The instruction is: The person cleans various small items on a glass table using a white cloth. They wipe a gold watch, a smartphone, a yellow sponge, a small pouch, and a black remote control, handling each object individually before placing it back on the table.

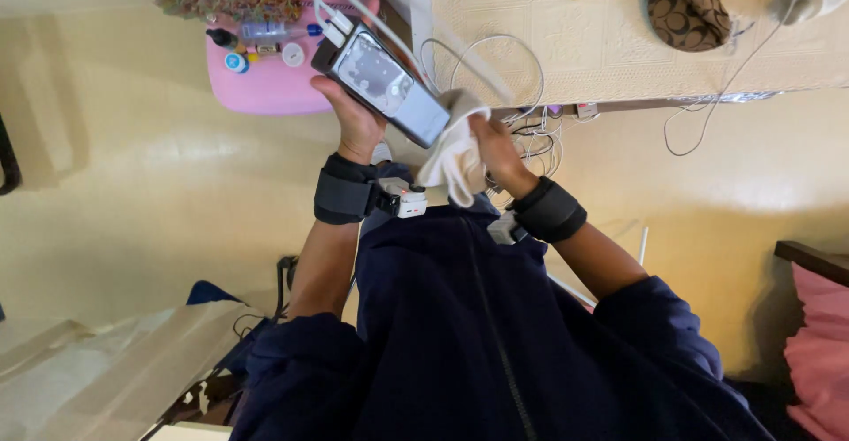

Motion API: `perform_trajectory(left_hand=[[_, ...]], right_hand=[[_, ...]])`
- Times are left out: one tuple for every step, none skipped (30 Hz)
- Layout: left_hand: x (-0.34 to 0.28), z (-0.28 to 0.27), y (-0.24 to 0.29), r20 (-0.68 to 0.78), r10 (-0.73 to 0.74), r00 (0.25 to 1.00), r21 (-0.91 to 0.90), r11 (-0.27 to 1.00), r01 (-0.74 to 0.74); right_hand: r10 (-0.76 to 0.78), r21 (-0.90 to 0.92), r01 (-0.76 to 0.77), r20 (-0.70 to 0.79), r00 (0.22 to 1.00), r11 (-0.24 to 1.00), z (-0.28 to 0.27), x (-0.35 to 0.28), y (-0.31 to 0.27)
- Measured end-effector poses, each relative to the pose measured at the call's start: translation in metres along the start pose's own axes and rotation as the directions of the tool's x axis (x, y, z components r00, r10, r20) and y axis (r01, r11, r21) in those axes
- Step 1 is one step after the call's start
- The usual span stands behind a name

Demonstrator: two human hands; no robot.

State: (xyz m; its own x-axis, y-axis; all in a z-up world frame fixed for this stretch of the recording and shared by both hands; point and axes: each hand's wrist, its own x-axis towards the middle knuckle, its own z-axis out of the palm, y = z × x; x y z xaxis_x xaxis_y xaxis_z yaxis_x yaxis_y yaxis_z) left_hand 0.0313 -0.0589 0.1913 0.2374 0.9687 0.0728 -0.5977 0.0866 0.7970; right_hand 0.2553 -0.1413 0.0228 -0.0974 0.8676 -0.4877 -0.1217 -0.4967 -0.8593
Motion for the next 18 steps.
perform_trajectory(left_hand=[[0.0,-0.002,0.003,-0.009,0.0,1.0,-0.002,1.0,0.0],[0.001,-0.004,0.007,-0.069,-0.001,0.998,-0.05,0.999,-0.003],[0.001,-0.006,0.011,-0.128,-0.002,0.992,-0.097,0.995,-0.01],[0.0,-0.012,0.011,-0.13,-0.007,0.992,-0.099,0.995,-0.005],[0.0,-0.018,0.012,-0.052,0.02,0.998,-0.09,0.996,-0.025],[-0.001,-0.024,0.013,0.028,0.045,0.999,-0.085,0.995,-0.042],[-0.004,-0.029,0.014,0.028,0.036,0.999,-0.088,0.996,-0.033],[-0.005,-0.034,0.016,0.014,0.082,0.997,-0.038,0.996,-0.081],[-0.005,-0.04,0.019,0.002,0.128,0.992,0.013,0.992,-0.128],[-0.006,-0.049,0.021,0.004,0.126,0.992,0.01,0.992,-0.126],[-0.007,-0.058,0.024,0.034,0.123,0.992,0.029,0.992,-0.124],[-0.011,-0.068,0.027,0.059,0.12,0.991,0.045,0.991,-0.123],[-0.014,-0.079,0.031,0.054,0.118,0.992,0.039,0.992,-0.12],[-0.019,-0.089,0.034,0.057,0.154,0.986,0.099,0.982,-0.159],[-0.025,-0.1,0.037,0.061,0.189,0.98,0.159,0.968,-0.196],[-0.031,-0.107,0.048,0.039,0.196,0.98,0.157,0.967,-0.2],[-0.038,-0.115,0.06,0.03,0.207,0.978,0.202,0.957,-0.208],[-0.041,-0.124,0.074,0.028,0.219,0.975,0.253,0.942,-0.219]], right_hand=[[0.007,-0.004,-0.007,0.004,1.0,1.0,0.011,-0.007,-0.016],[-0.03,-0.094,0.038,0.077,0.997,0.995,0.022,-0.014,-0.031],[-0.06,-0.18,0.088,0.153,0.986,0.98,0.034,-0.022,-0.046],[-0.056,-0.18,0.083,0.151,0.987,0.98,0.045,-0.026,-0.062],[-0.435,-0.297,0.493,0.241,0.868,0.818,0.058,-0.031,-0.077],[-0.704,-0.35,0.798,0.38,0.6,0.491,0.07,-0.036,-0.092],[-0.701,-0.354,0.792,0.374,0.607,0.497,0.081,-0.027,-0.084],[-0.423,0.247,0.364,0.259,0.868,0.898,0.092,-0.016,-0.078],[-0.058,0.726,-0.277,0.399,0.915,0.63,0.104,-0.005,-0.071],[-0.057,0.727,-0.274,0.396,0.917,0.63,0.107,0.006,-0.05],[-0.109,0.753,-0.303,0.444,0.89,0.584,0.112,0.017,-0.028],[-0.159,0.771,-0.337,0.487,0.859,0.54,0.116,0.026,-0.004],[-0.152,0.77,-0.339,0.486,0.861,0.541,0.126,0.026,-0.004],[-0.084,0.742,-0.304,0.435,0.896,0.598,0.133,0.025,-0.004],[-0.022,0.706,-0.272,0.377,0.926,0.654,0.141,0.024,-0.003],[-0.005,0.692,-0.289,0.39,0.921,0.661,0.152,0.016,-0.006],[0.013,0.555,-0.222,0.355,0.935,0.802,0.164,0.009,-0.01],[0.012,0.393,-0.145,0.322,0.947,0.908,0.177,0.006,-0.014]])
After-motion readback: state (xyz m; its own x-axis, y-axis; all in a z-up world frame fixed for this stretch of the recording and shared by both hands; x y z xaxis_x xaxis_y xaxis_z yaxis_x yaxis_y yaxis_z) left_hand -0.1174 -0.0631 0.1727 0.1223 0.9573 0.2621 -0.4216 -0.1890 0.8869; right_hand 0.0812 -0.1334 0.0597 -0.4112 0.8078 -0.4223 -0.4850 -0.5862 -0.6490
